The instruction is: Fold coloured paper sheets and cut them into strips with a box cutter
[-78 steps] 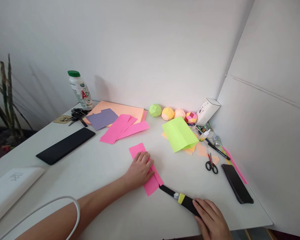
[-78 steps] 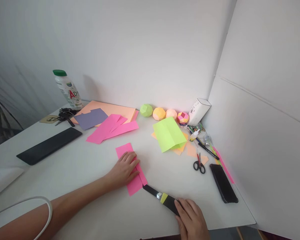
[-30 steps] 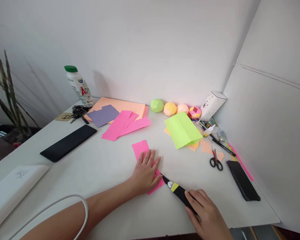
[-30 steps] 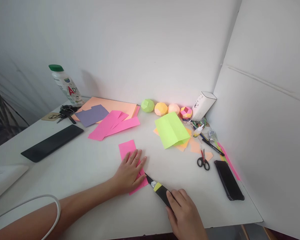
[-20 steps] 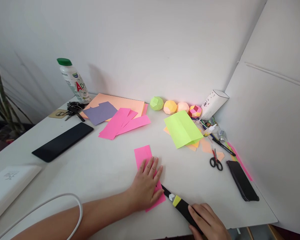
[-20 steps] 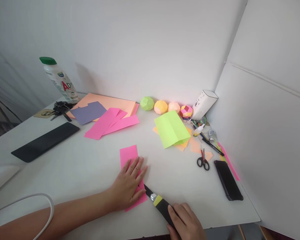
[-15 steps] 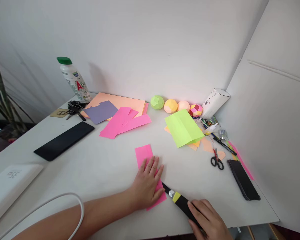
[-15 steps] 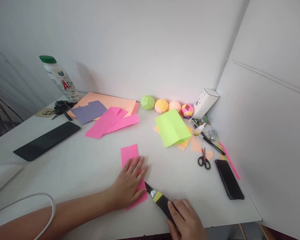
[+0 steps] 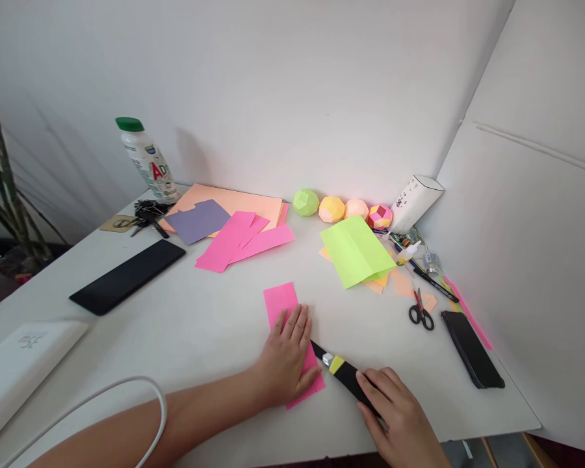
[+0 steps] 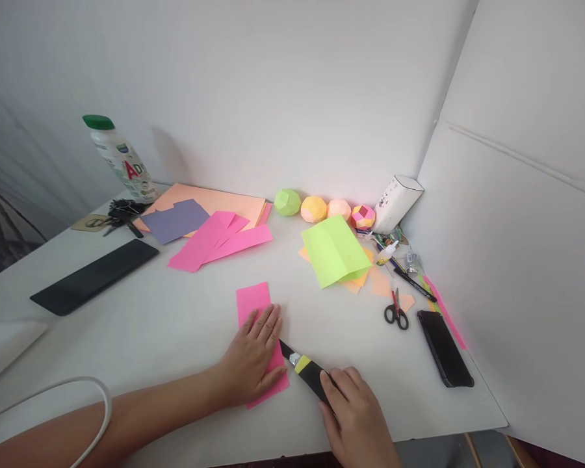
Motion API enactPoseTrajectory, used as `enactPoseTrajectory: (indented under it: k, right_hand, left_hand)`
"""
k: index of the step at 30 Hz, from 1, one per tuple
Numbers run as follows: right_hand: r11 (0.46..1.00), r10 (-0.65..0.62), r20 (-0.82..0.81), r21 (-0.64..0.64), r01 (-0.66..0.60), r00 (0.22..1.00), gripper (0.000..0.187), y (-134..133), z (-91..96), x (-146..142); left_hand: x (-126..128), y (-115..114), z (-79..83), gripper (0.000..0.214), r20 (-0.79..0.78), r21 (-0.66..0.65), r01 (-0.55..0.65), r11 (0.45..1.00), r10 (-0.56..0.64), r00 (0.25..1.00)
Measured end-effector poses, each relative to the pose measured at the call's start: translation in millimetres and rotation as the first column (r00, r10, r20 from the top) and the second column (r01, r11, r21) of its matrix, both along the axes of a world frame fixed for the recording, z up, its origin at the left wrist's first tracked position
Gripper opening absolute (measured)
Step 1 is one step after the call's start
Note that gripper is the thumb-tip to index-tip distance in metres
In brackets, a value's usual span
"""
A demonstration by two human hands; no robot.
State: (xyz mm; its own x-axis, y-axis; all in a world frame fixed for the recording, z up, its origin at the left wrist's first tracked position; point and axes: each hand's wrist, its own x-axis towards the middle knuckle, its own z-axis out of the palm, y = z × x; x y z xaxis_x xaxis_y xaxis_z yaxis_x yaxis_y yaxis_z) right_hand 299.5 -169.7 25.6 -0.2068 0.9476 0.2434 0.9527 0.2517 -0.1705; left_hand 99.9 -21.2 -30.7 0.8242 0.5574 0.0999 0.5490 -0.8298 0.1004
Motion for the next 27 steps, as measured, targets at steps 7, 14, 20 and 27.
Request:
enactPoseTrajectory:
  k: [7,14,20,27]
  right_hand:
    - [1.0,-0.006,-0.01,0.016,0.007,1.0,0.031,3,2.0,0]
    - [1.0,-0.018,-0.031,-0.01,0.018,0.999,0.031,14,6.2,-6]
    - [1.0,-0.016,-0.035,-0.011,0.016,0.999,0.032,16,3.0,-4]
    - [1.0,-0.012,-0.046,-0.009,0.011,0.999,0.032,15,3.2,2]
  left_hand:
    - [1,0,5.3,0.079,-0.017,-0.063,0.006,0.998,-0.007,1.0]
    - [0,7,10.3,0.084,-0.026,-0.076,0.012,0.997,-0.014,1.0]
    - [-2,30,18.2,0.049,-0.049,-0.031,-0.082,0.996,0.08,0.996]
    - [-12,49,3.7,0.08,-0.006,-0.095,-0.108,0.99,0.108,0.994]
